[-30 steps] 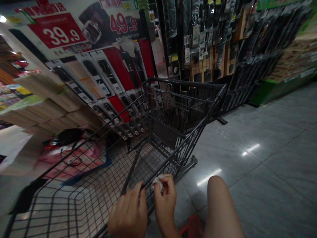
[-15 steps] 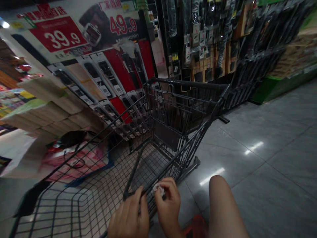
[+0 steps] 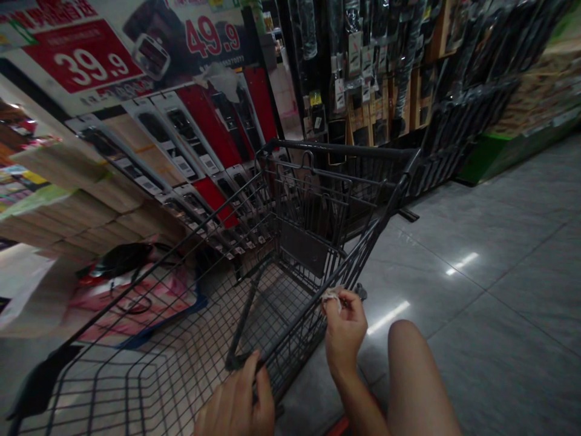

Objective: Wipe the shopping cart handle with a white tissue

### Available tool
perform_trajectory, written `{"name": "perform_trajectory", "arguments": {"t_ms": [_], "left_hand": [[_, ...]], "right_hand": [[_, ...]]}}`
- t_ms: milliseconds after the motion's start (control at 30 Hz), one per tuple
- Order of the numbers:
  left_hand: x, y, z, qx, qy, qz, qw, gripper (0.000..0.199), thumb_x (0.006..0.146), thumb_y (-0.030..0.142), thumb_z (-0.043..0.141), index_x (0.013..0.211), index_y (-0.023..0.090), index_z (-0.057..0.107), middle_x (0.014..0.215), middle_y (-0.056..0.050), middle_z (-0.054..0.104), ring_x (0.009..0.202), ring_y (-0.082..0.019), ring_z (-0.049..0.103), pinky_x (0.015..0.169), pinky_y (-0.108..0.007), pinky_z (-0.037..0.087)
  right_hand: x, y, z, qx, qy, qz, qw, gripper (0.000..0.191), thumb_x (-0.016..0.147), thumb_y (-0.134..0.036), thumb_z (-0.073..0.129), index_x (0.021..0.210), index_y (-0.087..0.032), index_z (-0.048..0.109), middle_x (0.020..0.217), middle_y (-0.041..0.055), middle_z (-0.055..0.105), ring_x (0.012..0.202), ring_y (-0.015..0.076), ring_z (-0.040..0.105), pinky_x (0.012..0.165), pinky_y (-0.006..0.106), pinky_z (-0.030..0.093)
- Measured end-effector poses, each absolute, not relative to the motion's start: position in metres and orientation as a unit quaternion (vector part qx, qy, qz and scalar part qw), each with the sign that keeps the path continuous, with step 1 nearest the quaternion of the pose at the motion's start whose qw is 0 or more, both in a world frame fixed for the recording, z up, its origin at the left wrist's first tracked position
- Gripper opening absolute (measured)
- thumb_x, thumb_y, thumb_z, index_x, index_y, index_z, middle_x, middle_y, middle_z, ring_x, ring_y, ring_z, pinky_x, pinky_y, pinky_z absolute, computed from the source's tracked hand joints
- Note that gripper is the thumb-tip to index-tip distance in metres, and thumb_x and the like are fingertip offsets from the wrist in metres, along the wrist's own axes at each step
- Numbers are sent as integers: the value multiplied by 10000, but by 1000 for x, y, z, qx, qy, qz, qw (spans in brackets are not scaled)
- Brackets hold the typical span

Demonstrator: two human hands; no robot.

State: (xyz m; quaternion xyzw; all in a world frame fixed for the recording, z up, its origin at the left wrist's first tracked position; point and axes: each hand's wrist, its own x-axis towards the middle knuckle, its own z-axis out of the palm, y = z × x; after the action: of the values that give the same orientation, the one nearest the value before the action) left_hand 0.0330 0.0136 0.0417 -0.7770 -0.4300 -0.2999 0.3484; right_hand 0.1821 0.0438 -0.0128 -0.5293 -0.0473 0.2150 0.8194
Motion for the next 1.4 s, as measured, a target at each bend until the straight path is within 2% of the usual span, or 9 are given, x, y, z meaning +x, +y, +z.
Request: {"name": "perform_trajectory", "arguments": {"t_ms": [133, 300, 533, 733, 867, 1133, 1267, 1400], "left_hand": [[34, 14, 42, -776, -435, -296, 347, 158, 781, 137, 662, 937, 149, 641, 590, -8, 632, 554, -145, 490, 531, -287, 286], [37, 16, 44, -779, -425, -325, 326, 155, 778, 116, 655, 929, 144, 641, 626, -17, 658, 540, -140, 486, 536, -279, 302], [37, 18, 43, -777, -443, -331, 301, 118, 805, 133, 625, 922, 145, 640, 635, -22, 660, 558, -149, 512, 563, -287, 318], [32, 16, 41, -787, -434, -318, 301, 122, 843, 151, 580, 954, 142, 627, 656, -15, 668, 553, -141, 519, 566, -287, 319], [30, 15, 41, -786, -431, -315, 310, 127, 848, 167, 583, 966, 148, 624, 666, -10, 674, 546, -128, 522, 569, -285, 320], [26, 16, 42, -789, -414, -325, 318, 129, 813, 161, 623, 941, 146, 631, 660, -3, 673, 544, -115, 534, 568, -272, 345], [24, 16, 39, -789, -417, -317, 322, 170, 787, 148, 651, 957, 143, 636, 667, -5, 673, 550, -115, 536, 580, -271, 347], [22, 16, 38, -784, -409, -317, 342, 174, 776, 150, 666, 947, 136, 643, 648, -10, 667, 551, -123, 532, 576, -274, 341]], "right_hand": [[172, 44, -13, -550, -49, 204, 809, 162, 709, -266, 632, 814, -175, 548, 803, 12, 551, 702, 136, 561, 633, 262, 479], [158, 33, -8, -559, -147, 180, 796, 47, 752, -199, 579, 727, -185, 542, 807, 13, 528, 772, 141, 542, 689, 261, 468], [107, 12, -5, -538, -233, 223, 779, 133, 750, -96, 530, 680, -206, 503, 713, -23, 493, 666, 120, 512, 611, 217, 442], [82, -3, -18, -522, -286, 265, 758, 166, 739, -51, 500, 688, -208, 514, 719, -15, 519, 676, 129, 537, 612, 226, 450], [102, 0, -20, -529, -302, 247, 753, 142, 733, -65, 514, 715, -202, 547, 740, -8, 529, 702, 133, 538, 626, 230, 448], [172, 29, -11, -565, -224, 156, 778, 33, 725, -178, 593, 717, -185, 563, 740, -2, 558, 713, 136, 550, 654, 249, 454], [214, 47, -13, -574, -166, 147, 789, 134, 697, -270, 648, 741, -173, 567, 752, 7, 592, 704, 144, 575, 660, 275, 473], [244, 60, -11, -568, -98, 171, 799, 258, 654, -329, 695, 810, -171, 564, 727, -16, 592, 561, 110, 548, 532, 248, 456]]}}
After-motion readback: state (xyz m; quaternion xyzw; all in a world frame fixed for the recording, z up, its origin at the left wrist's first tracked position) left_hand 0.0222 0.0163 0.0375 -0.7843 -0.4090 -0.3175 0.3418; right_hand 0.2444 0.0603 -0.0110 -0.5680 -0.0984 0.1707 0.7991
